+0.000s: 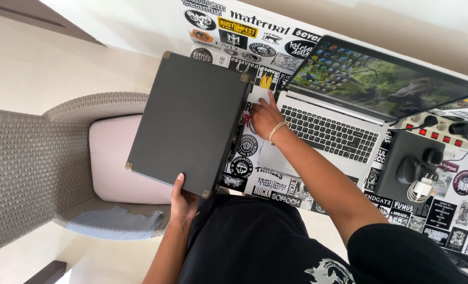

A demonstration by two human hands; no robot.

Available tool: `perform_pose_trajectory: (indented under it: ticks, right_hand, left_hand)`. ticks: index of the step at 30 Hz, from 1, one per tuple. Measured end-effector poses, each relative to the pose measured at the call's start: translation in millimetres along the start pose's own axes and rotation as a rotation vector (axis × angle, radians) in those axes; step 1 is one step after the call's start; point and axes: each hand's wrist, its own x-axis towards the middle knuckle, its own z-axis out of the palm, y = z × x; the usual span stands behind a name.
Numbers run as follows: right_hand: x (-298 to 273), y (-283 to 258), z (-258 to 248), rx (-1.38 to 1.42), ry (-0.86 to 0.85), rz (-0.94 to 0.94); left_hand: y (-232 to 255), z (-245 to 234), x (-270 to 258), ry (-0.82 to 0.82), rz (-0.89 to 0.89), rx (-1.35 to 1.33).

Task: Setting up a laptop on a desk by connecting the power adapter and opening the device.

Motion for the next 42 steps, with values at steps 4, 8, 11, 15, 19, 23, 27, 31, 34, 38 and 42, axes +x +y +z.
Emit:
perform_pose_trajectory:
  ticks: [4,8,11,15,19,23,27,31,34,38,42]
  right_hand:
    - [-6.1,2.2,17.2,0.007,0.007,0.005]
    - [-10.5,3.7,31.0,-0.009,-0.044,0.003]
    - [-11.9,0.3,21.6,0.021,-0.087,0.014]
    - [-9.6,-1.4,9.1,0.04,-0.128,0.036]
    - [-7.3,-4.3,-5.9,0.059,-0.219,0.045]
    - [-6.1,5.5,8.7,0.129,-0.086,0.082]
    - [7.0,17.9,9.0,0.265,0.17,0.197]
    - [31.2,4.3,-59.2,0.861,0.083,0.544]
    - [41.1,6.8,-61.6,0.973,-0.082,0.569]
    - [46.3,4.8,-67.2,0.903,-0.153,0.544]
    - [42.4,1.2,-82.4,0.879,-0.164,0.569]
  left_hand:
    - [-8.7,-5.7,7.3,-0.016,0.023,-0.012]
    - [-16.5,-14.2,14.2,-0.03,0.067,-0.02]
    - [-19.1,-21.2,19.6,-0.044,0.083,0.005]
    - [-20.7,-26.4,23.0,-0.064,0.11,0.026]
    - [-20.2,-26.8,21.3,-0.067,0.128,0.025]
    - [-19.0,-26.8,22.4,-0.098,0.133,0.031]
    - [-18.3,-28.9,22.1,-0.106,0.133,0.051]
    - [-16.7,-28.7,21.4,-0.116,0.107,0.071]
    - [-7.5,-18.1,11.2,-0.091,0.096,0.07]
    - [-4.0,-11.9,7.0,-0.065,0.098,0.042]
    - [-20.8,-20.6,22.6,-0.052,0.085,0.049]
